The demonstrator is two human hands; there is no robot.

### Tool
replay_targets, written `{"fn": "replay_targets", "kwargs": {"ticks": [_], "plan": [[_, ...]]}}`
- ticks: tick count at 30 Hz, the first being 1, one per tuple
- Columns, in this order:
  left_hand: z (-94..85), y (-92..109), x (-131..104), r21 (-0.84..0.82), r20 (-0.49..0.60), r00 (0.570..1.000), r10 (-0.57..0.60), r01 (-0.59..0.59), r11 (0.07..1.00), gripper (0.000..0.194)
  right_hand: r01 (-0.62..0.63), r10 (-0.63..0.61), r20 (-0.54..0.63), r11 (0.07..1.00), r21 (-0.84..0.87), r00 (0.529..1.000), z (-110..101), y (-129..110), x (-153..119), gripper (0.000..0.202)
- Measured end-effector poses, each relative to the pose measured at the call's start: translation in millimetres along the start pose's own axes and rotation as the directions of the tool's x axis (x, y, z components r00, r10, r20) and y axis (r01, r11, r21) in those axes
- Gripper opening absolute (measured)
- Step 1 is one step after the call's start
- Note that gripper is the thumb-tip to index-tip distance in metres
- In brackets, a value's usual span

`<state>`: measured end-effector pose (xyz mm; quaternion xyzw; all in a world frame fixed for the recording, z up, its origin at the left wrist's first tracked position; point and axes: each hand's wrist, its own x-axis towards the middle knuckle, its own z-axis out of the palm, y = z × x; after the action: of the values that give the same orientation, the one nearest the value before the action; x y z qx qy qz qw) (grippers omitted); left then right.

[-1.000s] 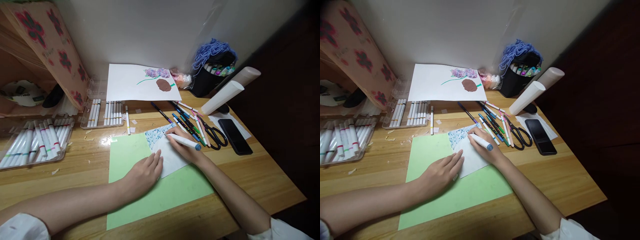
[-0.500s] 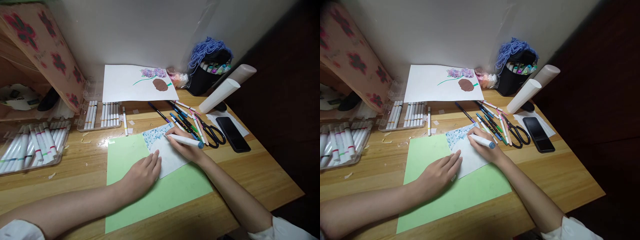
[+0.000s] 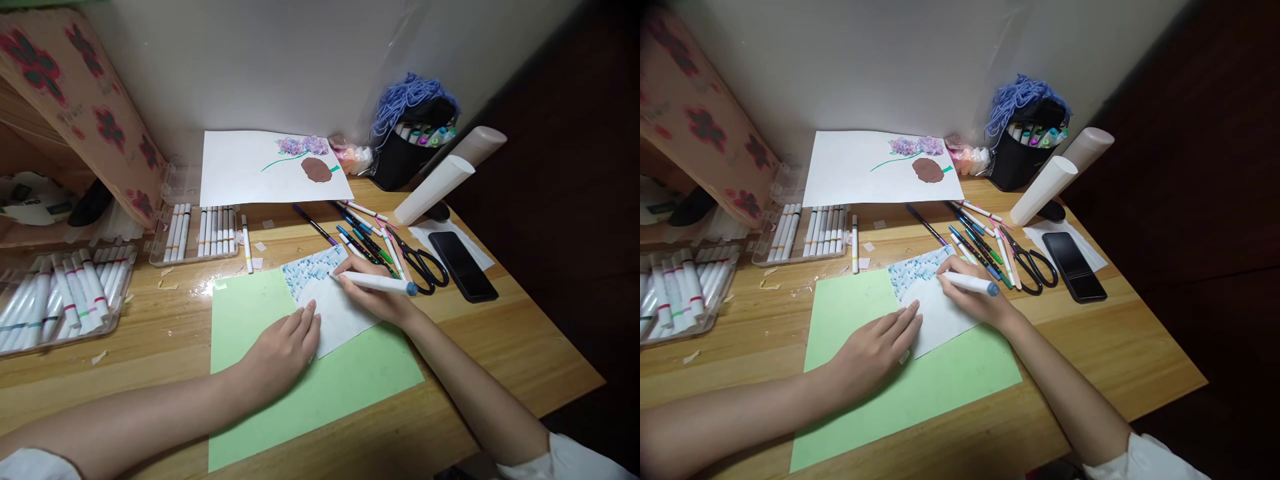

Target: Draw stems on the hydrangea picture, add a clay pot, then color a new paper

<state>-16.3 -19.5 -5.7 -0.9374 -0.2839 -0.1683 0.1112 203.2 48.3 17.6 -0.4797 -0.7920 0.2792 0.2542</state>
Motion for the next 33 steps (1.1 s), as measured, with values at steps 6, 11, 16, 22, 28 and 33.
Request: {"fn": "replay_targets", "kwargs": {"ticks": [6, 11, 16, 22, 28, 33], "plan": [[0.2, -0.1, -1.0, 0.018, 0.015, 1.000, 0.002, -0.002, 1.000, 0.034, 0.016, -0.017, -0.023, 0.999, -0.036, 1.000, -3.1, 2.3, -0.7, 0.005], [0.2, -0.1, -0.6, -0.001, 0.011, 1.000, -0.002, 0.002, 1.000, 0.034, 0.056, -0.054, 0.032, 0.997, -0.052, 0.998, -4.9, 4.0, -1.4, 0.007], [1.1, -0.6, -0.9, -0.012, 0.022, 1.000, 0.003, -0.003, 1.000, 0.035, 0.101, -0.097, 0.042, 0.988, -0.115, 0.994, -7.9, 9.6, -1.4, 0.007], [0.6, -0.8, -0.7, 0.003, 0.021, 1.000, 0.007, -0.007, 1.000, 0.035, 0.133, -0.122, 0.079, 0.977, -0.166, 0.989, -10.7, 9.5, -0.2, 0.009], [0.1, -1.1, 0.1, 0.006, 0.023, 1.000, 0.009, -0.009, 1.000, 0.034, 0.039, -0.032, 0.052, 0.990, -0.139, 0.998, -16.6, 7.4, 0.2, 0.010], [1.7, -1.3, -0.8, -0.003, 0.012, 1.000, 0.003, -0.003, 1.000, 0.035, 0.019, -0.012, 0.094, 0.997, -0.070, 0.995, -22.1, 11.7, -3.5, 0.007]]}}
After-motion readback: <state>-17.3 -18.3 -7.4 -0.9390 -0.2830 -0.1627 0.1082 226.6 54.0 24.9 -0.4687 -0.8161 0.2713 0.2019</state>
